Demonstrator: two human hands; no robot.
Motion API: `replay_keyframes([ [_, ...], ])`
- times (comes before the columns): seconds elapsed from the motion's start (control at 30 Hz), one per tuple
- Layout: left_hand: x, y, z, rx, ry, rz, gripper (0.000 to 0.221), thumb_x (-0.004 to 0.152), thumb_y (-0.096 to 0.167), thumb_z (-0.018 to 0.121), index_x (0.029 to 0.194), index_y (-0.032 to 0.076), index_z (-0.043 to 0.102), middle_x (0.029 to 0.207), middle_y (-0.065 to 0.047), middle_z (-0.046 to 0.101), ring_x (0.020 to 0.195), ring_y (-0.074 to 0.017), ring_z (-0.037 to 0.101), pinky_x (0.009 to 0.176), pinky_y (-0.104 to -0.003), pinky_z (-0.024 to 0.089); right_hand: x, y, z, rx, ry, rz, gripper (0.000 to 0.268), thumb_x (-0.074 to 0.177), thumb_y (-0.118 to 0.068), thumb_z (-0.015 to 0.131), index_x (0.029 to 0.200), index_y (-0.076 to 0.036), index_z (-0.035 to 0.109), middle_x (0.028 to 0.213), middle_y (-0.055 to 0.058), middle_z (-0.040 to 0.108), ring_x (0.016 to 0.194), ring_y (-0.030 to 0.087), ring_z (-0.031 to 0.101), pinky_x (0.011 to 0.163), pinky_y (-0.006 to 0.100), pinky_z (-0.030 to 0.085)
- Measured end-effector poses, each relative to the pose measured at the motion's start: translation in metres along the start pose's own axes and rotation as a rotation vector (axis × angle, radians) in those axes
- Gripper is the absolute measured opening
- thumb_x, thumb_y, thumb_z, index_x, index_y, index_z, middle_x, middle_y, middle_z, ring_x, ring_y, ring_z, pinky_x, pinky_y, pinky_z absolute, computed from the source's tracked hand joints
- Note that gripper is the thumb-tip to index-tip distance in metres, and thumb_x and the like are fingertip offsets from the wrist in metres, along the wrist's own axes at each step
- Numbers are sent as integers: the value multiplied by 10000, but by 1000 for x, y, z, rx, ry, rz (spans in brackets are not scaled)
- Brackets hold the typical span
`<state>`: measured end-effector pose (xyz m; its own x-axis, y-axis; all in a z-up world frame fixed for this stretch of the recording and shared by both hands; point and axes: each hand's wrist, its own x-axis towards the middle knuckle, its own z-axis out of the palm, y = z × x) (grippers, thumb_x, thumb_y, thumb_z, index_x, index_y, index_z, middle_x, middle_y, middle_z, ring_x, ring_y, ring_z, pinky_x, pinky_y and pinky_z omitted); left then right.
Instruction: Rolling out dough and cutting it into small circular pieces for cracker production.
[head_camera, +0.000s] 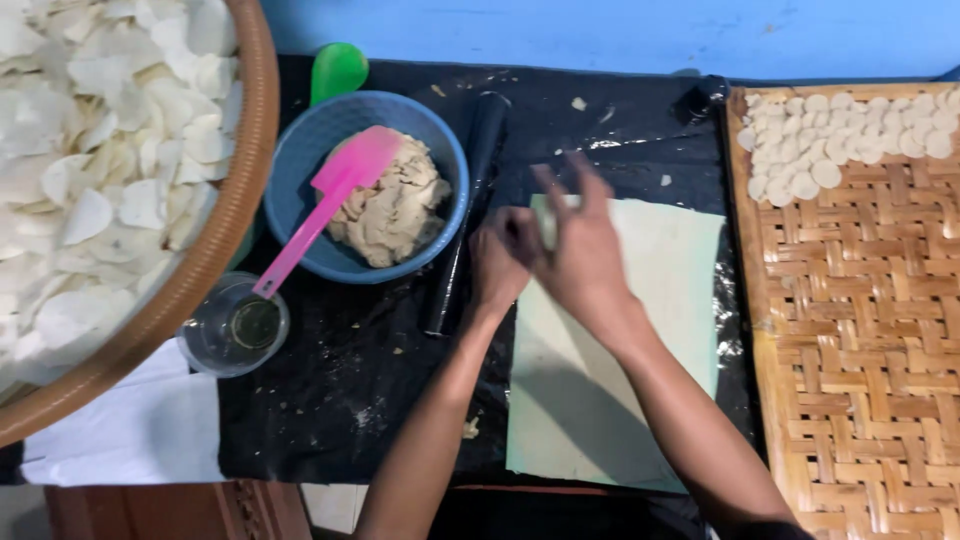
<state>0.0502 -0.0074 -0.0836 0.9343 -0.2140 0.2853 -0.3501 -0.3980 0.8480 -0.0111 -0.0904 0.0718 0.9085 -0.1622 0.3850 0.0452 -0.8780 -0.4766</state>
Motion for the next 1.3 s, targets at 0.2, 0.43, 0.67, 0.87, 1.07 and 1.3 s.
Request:
replay_keyframes([
  [0.2, -14, -17, -5, -27, -15, 160, 678, 892, 252, 748, 1428, -13, 431, 1350, -226, 536, 1245, -379, 551, 1032, -494, 434, 28, -20, 58, 122, -153, -90, 388, 955, -183, 673, 1313, -34, 677, 1210, 234, 651, 1107, 429, 606, 922, 495, 520],
  [0.43, -36, -68, 33, -280, -81, 134, 607, 975, 198, 705, 1479, 2, 429, 1410, -203, 547, 1320, -326, 550, 1107, -445, 435, 26, -32, 82, 127, -145, -9, 497, 980, -234, 675, 1405, -19, 532, 1048, 257, 663, 995, 441, 637, 840, 516, 516],
  [0.67, -10, -11, -3, -266, -47, -21, 222, 1008, 158, 673, 1165, 16, 608, 951, -134, 644, 839, -233, 617, 756, -379, 506, 72, 80, 62, 85, 55, 70, 381, 1042, -259, 688, 1344, -57, 575, 1112, 233, 677, 1046, 414, 648, 885, 497, 532],
  [0.87, 0, 32, -32, -327, -99, -50, 247, 1009, 87, 589, 1238, 52, 674, 835, -113, 685, 630, -179, 593, 610, -323, 485, 99, 297, 31, -450, 185, -81, 525, 925, -146, 706, 1422, -6, 611, 1361, 313, 570, 1160, 498, 524, 958, 531, 477],
  [1.07, -2, 34, -35, -299, -71, 8, 274, 988, 26, 574, 1236, 59, 686, 956, -111, 721, 720, -182, 659, 645, -299, 522, 83, 319, 3, -628, -160, 28, 497, 924, -110, 719, 1409, -140, 618, 1335, 257, 587, 1212, 483, 519, 1049, 532, 482],
  [1.3, -7, 24, -26, -119, -5, 93, 315, 869, -91, 576, 1103, 34, 748, 1032, -131, 697, 880, -302, 698, 729, -376, 549, 40, 203, -20, -260, 132, -42, 317, 1055, -165, 689, 1247, 44, 547, 1117, 273, 607, 970, 443, 621, 818, 518, 511],
])
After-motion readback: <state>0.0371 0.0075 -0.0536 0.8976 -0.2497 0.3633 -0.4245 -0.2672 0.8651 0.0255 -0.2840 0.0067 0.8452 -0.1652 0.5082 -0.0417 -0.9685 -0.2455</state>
